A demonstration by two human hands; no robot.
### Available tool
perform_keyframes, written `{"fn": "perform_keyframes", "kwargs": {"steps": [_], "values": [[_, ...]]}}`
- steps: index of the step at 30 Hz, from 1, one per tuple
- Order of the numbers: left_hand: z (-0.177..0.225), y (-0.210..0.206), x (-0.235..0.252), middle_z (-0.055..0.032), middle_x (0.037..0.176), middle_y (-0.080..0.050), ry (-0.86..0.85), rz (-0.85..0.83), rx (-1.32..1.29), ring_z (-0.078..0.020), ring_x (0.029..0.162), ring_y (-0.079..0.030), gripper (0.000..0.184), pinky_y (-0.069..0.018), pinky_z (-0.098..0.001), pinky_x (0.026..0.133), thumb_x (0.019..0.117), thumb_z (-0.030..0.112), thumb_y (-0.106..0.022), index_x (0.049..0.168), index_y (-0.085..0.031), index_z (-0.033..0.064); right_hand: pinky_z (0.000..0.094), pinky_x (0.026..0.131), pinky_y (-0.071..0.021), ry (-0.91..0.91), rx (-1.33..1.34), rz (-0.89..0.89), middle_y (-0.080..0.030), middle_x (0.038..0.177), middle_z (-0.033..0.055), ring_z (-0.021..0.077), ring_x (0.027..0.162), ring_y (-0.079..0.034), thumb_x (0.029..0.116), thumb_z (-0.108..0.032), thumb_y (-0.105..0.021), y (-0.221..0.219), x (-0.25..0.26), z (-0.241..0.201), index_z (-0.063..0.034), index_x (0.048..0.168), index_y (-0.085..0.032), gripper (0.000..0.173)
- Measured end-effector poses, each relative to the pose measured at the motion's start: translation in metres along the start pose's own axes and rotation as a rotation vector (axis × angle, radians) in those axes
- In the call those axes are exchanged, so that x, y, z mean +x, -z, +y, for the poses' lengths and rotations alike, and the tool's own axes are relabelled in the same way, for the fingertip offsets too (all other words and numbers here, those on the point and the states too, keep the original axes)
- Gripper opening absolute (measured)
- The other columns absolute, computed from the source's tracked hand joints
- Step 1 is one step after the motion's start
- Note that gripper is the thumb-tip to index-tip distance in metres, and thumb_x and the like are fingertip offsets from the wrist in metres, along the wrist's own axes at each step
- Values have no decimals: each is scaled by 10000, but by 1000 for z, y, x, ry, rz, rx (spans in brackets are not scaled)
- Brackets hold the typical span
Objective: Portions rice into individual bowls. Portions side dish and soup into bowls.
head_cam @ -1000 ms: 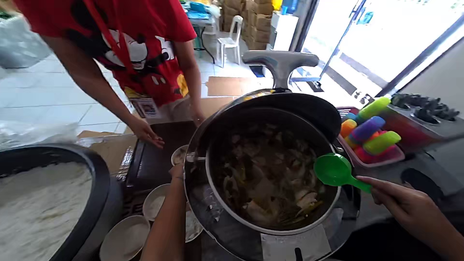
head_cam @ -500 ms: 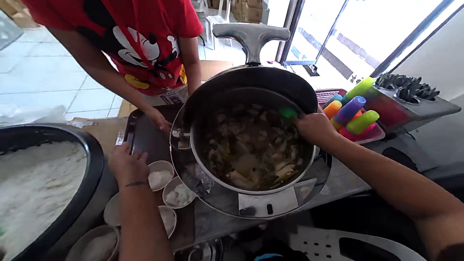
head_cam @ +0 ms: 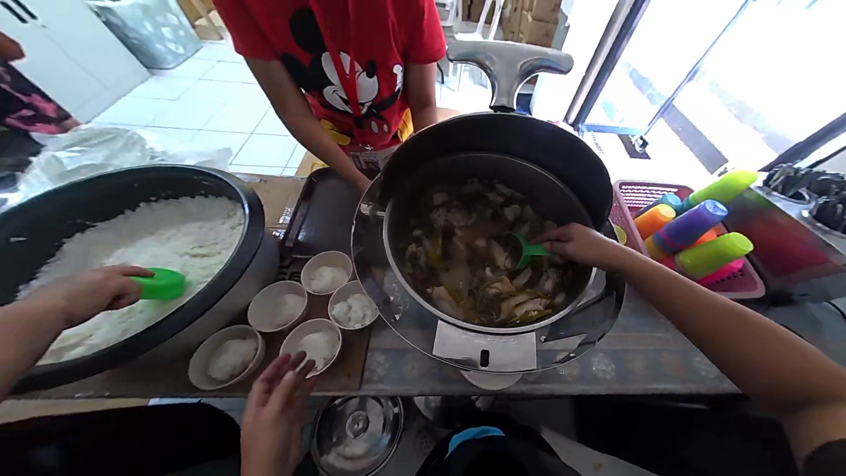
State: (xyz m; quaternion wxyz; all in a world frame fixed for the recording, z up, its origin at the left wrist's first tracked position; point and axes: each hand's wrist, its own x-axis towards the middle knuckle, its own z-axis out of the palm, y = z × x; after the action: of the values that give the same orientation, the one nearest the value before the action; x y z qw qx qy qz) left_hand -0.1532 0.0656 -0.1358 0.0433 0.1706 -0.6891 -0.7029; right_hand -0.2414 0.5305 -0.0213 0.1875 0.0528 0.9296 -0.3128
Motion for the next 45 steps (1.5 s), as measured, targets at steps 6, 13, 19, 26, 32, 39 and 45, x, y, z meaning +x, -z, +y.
{"fn": "perform_keyframes", "kwargs": {"steps": [6, 13, 19, 26, 32, 39, 45], "values": [[-39, 23, -17, -81, 1242, -604, 196, 169, -70, -117, 1035, -658, 386, -554, -296, 868, 1070, 156, -359, 1417, -400, -8, 186, 498, -329, -51, 390, -116, -531, 774, -12, 22, 547, -399, 1106, -129, -440, -10, 16, -4, -61, 1347, -625, 310], [-66, 30, -2, -155, 1330, -507, 395, 303, -158, -172, 1088, -608, 428, -516, -317, 890, 1094, 180, -347, 1485, -324, 9, 240, 599, -407, 5, 184, 44, -591, 785, 24, 61, 615, -462, 1093, -97, -473, 22, -10, 13, -55, 1325, -659, 300], [-75, 21, 22, -214, 1541, -339, 492, 389, -228, -280, 1283, -515, 480, -484, -381, 992, 1098, 225, -371, 1517, -279, 11, 392, 658, -486, 57, -77, 148, -657, 815, 81, 177, 675, -571, 1101, -140, -476, 33, -7, 31, -101, 1314, -688, 303], [-82, 16, 43, -238, 1561, -319, 492, 356, -236, -308, 1274, -547, 531, -509, -390, 991, 1110, 283, -363, 1552, -228, 21, 667, 829, -525, 193, -676, 209, -741, 1111, 191, 455, 997, -706, 1034, -45, -525, 21, -10, 38, -188, 1314, -713, 367], [-84, 11, 60, -216, 1378, -477, 502, 349, -191, -238, 1028, -635, 454, -551, -345, 838, 1121, 252, -343, 1500, -306, 5, 659, 869, -508, 209, -595, 14, -749, 1063, 188, 437, 1010, -700, 1062, -128, -518, 2, -18, 8, -213, 1325, -709, 336], [-89, 0, 69, -237, 1341, -506, 540, 361, -217, -249, 981, -661, 426, -568, -338, 775, 1120, 200, -333, 1498, -293, 7, 494, 905, -518, 274, -229, -140, -732, 1052, 163, 284, 916, -683, 1103, -158, -459, -29, -10, -21, -97, 1349, -673, 332], [-86, -6, 74, -258, 1360, -492, 543, 353, -224, -265, 969, -674, 428, -575, -334, 755, 1114, 144, -310, 1522, -243, 33, 220, 673, -444, 177, 197, -201, -620, 832, 31, 41, 673, -503, 1106, -126, -454, -55, 12, -43, -36, 1338, -644, 313]]}}
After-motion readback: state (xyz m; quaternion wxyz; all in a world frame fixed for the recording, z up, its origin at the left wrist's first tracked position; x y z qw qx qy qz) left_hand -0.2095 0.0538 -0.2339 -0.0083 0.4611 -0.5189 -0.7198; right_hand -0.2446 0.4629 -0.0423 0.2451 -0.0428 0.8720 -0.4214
